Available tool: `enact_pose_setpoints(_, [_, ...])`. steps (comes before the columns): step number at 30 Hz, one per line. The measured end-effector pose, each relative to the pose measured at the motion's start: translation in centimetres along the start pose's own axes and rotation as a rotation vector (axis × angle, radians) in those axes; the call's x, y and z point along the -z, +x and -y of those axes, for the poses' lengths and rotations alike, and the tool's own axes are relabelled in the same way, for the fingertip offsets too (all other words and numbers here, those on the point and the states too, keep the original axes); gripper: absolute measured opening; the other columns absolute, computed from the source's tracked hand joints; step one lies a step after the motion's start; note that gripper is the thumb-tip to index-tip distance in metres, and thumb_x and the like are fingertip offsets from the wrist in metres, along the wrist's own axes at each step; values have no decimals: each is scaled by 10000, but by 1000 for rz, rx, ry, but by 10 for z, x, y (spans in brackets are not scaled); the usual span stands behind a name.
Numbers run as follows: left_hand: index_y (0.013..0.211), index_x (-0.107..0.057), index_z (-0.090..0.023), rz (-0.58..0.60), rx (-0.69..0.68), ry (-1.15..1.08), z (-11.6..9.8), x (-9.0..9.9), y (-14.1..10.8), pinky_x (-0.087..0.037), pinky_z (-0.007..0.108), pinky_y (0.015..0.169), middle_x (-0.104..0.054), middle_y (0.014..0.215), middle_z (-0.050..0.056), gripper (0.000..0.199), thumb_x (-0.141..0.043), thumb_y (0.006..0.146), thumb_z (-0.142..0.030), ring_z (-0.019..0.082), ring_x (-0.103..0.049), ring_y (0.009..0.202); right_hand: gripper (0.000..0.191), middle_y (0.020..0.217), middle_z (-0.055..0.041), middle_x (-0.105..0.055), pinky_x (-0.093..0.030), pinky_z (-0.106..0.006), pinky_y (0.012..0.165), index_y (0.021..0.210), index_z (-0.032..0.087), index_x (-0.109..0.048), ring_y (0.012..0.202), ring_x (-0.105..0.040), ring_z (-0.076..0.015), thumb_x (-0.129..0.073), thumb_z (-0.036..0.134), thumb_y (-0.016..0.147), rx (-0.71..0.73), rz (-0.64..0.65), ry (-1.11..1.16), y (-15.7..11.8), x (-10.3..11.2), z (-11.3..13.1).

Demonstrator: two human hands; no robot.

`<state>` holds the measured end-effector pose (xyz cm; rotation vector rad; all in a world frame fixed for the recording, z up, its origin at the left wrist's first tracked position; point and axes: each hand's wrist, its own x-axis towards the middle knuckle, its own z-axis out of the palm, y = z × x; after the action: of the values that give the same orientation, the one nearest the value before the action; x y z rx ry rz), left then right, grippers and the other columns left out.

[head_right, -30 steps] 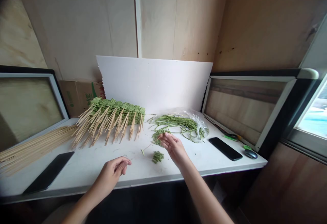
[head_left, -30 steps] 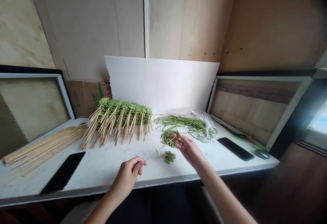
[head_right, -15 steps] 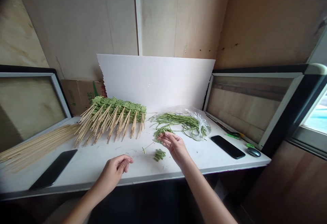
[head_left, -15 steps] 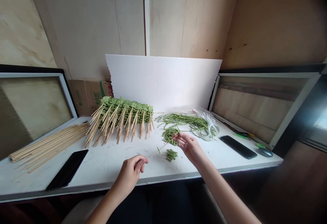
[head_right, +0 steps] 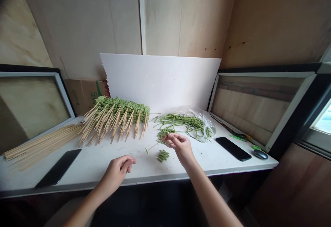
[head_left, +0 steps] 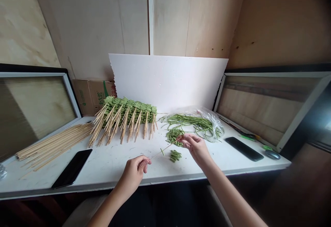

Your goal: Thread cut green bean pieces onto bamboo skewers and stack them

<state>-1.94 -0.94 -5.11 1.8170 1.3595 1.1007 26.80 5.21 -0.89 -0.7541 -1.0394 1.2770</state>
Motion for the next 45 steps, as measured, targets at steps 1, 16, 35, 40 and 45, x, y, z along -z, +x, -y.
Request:
enact_pose_setpoints(1, [866,-717,-175,-2,2,3,1,0,0,-437,286,657,-568,654,8,412,-478,995,-484,176,-542,630,249,919,-96,-814,-557,-225,650,872,186,-815,874,-765,-210,-884,401,768,12,4,-13,0,0,0])
enact_pose_setpoints(16, [843,-722,-181,-79,-49,54,6,0,0,-411,270,608,-553,635,-1,326,-495,979,-372,159,-523,581,248,973,-113,-811,-589,-322,800,859,209,-799,976,-748,-261,-872,433,779,39,35,-99,-7,-10,0])
enact_pose_setpoints(35, [841,-735,-170,-86,-76,64,-4,-3,-2,-392,260,581,-543,608,-2,361,-475,986,-374,151,-494,550,311,938,-112,-809,-647,-339,722,815,209,-805,1036,-752,-317,-867,507,751,22,135,-185,-25,-42,-31])
enact_pose_setpoints(40, [841,-739,-169,-105,-79,87,-6,-6,-4,-399,259,587,-553,608,-2,358,-477,992,-362,147,-499,549,307,941,-98,-807,-646,-344,746,820,209,-812,999,-747,-287,-860,507,761,7,139,-194,-29,-45,-41])
enact_pose_setpoints(45, [837,-730,-173,-104,-87,85,-5,-8,-5,-406,258,587,-560,604,-4,359,-480,1000,-371,145,-503,542,344,899,-93,-803,-640,-341,745,814,192,-808,917,-747,-259,-885,513,721,-36,134,-168,-34,-52,-47])
